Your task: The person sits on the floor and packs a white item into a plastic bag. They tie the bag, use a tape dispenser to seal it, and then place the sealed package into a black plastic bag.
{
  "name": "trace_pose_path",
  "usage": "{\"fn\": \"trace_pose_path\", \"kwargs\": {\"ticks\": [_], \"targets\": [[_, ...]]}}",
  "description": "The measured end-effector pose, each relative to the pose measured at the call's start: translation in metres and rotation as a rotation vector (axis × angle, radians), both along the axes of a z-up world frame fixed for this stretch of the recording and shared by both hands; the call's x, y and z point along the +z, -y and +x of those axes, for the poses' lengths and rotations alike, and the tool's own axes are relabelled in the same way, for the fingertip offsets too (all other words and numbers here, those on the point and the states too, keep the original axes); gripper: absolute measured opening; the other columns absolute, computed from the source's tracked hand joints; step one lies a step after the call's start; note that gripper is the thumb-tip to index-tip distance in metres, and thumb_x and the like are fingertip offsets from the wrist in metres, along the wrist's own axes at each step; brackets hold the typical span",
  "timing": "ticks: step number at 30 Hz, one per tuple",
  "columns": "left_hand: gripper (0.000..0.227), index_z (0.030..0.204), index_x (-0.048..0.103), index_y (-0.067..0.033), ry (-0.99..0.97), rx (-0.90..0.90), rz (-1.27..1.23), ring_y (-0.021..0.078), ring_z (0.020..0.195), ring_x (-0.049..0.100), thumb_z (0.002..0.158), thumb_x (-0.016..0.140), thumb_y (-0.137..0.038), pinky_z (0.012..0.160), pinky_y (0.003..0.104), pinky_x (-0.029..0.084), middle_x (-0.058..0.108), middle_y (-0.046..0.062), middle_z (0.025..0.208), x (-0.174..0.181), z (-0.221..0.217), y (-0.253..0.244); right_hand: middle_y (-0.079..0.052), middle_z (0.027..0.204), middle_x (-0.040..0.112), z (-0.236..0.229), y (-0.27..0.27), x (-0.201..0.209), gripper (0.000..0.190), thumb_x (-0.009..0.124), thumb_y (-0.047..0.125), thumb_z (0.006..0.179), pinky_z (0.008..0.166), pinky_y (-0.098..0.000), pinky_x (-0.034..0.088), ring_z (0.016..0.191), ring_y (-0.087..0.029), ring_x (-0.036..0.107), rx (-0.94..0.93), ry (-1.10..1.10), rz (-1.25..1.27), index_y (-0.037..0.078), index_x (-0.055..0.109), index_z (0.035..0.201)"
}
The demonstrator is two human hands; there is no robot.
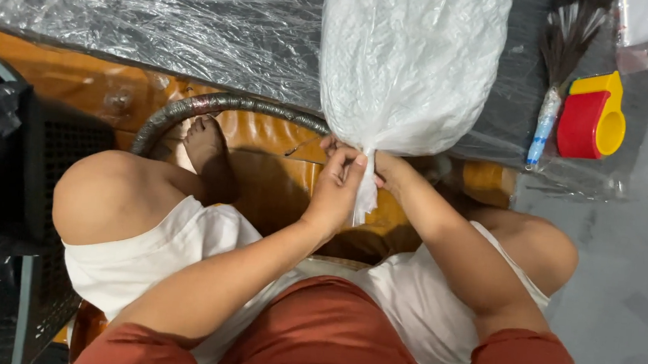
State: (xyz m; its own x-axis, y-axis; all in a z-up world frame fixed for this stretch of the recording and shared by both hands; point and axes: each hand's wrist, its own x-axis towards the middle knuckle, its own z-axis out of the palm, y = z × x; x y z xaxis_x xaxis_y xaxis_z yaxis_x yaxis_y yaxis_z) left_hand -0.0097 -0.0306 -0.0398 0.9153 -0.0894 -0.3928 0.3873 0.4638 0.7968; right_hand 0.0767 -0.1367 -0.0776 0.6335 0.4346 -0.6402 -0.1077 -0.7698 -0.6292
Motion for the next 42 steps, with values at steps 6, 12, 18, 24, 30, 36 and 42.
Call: {"fn": "trace_pose_path", "kwargs": {"ticks": [6, 12, 18, 24, 30, 36, 42], "targets": [[0.025, 0.119, 0.057, -0.0159, 0.230, -0.301, 0.728, 0.0499, 0.092, 0.071, 0.109, 0.042, -0.034, 0.082, 0.058, 0.057, 0.073, 0.028, 0.091, 0.033, 0.008, -0.028, -0.016, 0.084, 0.072, -0.007, 0.019, 0.025, 0.038, 0.058, 0.041, 0.091, 0.074, -0.0454, 0.059, 0.084, -0.033, 0.072, 0.241, 0.103, -0.212, 0.007, 0.075, 0.095], [0.026, 0.103, 0.054, -0.0194, 0.515, -0.583, 1.120, 0.0435, 0.088, 0.073, 0.108, 0.040, -0.040, 0.075, 0.055, 0.056, 0.072, 0.019, 0.086, 0.053, 0.030, -0.055, -0.008, 0.098, 0.080, -0.044, 0.037, 0.158, 0.042, 0.055, 0.048, 0.097, 0.079, -0.0388, 0.061, 0.067, -0.017, 0.079, 0.374, 0.075, -0.157, 0.013, 0.076, 0.106], [0.013, 0.106, 0.056, -0.0180, 0.944, -0.628, 1.424, 0.0357, 0.081, 0.073, 0.102, 0.043, -0.019, 0.063, 0.048, 0.058, 0.070, 0.012, 0.088, 0.091, 0.041, -0.080, -0.008, 0.108, 0.056, -0.036, 0.057, 0.153, 0.057, 0.081, 0.052, 0.081, 0.093, -0.0448, 0.046, 0.105, -0.030, 0.059, 0.151, 1.247, -0.095, 0.011, 0.061, 0.116], [0.012, 0.094, 0.063, -0.0165, 1.359, -0.606, 1.553, 0.0302, 0.077, 0.065, 0.094, 0.052, -0.013, 0.061, 0.040, 0.054, 0.062, 0.006, 0.075, 0.097, 0.073, -0.086, -0.015, 0.120, 0.054, -0.020, 0.057, 0.093, 0.065, 0.088, 0.027, 0.071, 0.103, -0.0596, 0.037, 0.117, -0.038, 0.052, 0.156, 1.467, -0.149, 0.006, 0.058, 0.125], [0.013, 0.083, 0.065, -0.0185, 1.495, -0.470, 1.512, 0.0269, 0.081, 0.060, 0.094, 0.060, -0.022, 0.076, 0.038, 0.047, 0.060, 0.002, 0.073, 0.121, 0.099, -0.084, -0.007, 0.101, 0.057, -0.012, 0.057, 0.114, 0.024, 0.071, 0.010, 0.084, 0.093, -0.0476, 0.047, 0.099, -0.029, 0.061, -0.016, 1.585, 0.042, 0.008, 0.065, 0.107], [0.009, 0.105, 0.072, -0.0225, 1.635, -0.047, 1.453, 0.0345, 0.095, 0.061, 0.097, 0.067, -0.022, 0.087, 0.047, 0.048, 0.062, 0.010, 0.095, 0.143, 0.104, -0.079, -0.005, 0.095, 0.059, -0.009, 0.058, 0.157, 0.032, 0.082, 0.009, 0.077, 0.081, -0.0436, 0.051, 0.089, -0.028, 0.062, -0.089, 1.618, 0.144, 0.008, 0.066, 0.105], [0.009, 0.105, 0.068, -0.0133, 1.827, 0.151, 1.447, 0.0344, 0.086, 0.064, 0.102, 0.060, -0.011, 0.085, 0.050, 0.055, 0.059, 0.012, 0.091, 0.164, 0.101, -0.070, -0.010, 0.090, 0.061, -0.016, 0.054, 0.199, 0.022, 0.080, 0.006, 0.082, 0.075, -0.0440, 0.054, 0.082, -0.033, 0.063, -0.136, 1.672, 0.350, 0.002, 0.068, 0.099]]}}
